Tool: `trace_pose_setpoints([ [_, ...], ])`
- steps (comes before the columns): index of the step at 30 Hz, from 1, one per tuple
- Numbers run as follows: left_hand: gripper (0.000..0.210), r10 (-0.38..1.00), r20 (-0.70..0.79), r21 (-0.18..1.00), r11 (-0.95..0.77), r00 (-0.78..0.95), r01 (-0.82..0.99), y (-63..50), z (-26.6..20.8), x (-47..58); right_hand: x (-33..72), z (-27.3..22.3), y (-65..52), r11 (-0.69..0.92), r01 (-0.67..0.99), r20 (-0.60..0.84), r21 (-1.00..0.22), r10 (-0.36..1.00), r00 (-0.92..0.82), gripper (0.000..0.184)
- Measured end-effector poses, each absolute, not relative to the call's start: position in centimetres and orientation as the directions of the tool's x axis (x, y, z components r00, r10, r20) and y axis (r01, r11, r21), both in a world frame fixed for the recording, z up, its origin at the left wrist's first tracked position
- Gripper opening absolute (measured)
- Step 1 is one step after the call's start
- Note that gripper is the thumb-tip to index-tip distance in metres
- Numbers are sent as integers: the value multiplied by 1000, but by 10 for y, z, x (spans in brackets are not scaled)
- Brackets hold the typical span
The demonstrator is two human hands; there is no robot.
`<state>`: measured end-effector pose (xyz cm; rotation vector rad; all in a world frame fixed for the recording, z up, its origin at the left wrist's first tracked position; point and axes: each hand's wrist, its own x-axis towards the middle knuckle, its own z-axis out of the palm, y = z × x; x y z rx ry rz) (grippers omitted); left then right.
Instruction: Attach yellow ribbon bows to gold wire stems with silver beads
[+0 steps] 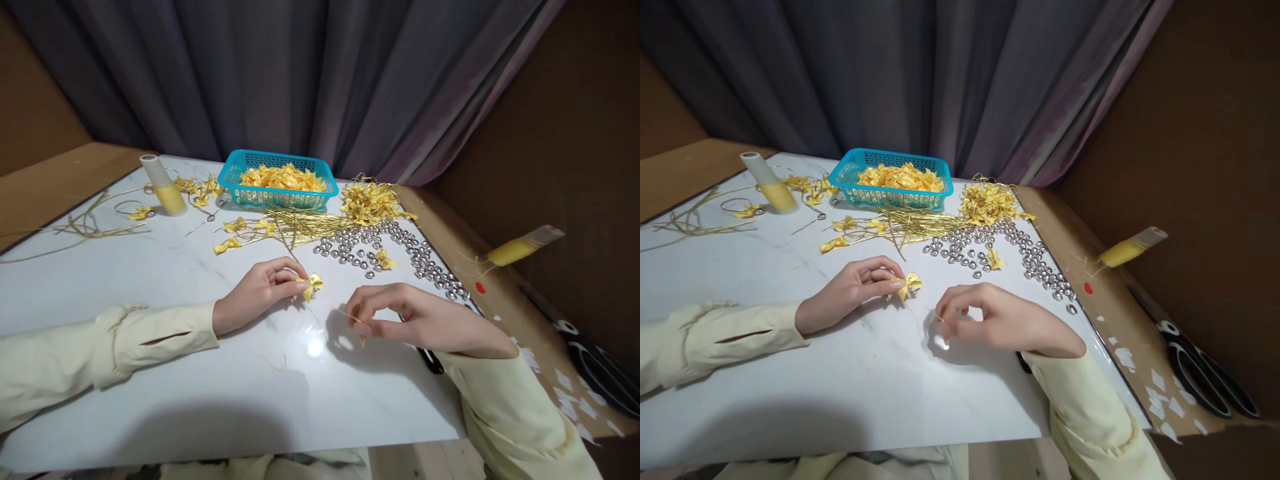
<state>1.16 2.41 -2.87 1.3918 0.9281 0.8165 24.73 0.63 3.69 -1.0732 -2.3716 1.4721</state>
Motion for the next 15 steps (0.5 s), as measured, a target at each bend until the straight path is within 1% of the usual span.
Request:
trace_pose_setpoints([
  [4,15,903,-62,998,46,425,48,25,-28,12,253,45,5,139,393,-205,-909,672,-712,20],
  [8,16,904,-76,997,63,420,43,24,-27,13,260,41,6,-6,223,-165,-975,693,-702,19],
  [12,15,905,-80,997,64,419,51,25,-28,13,263,34,9,-174,54,-163,-983,703,-693,15],
  [15,15,903,-88,996,75,420,48,26,-28,13,261,33,11,-262,8,-201,-965,718,-666,15],
])
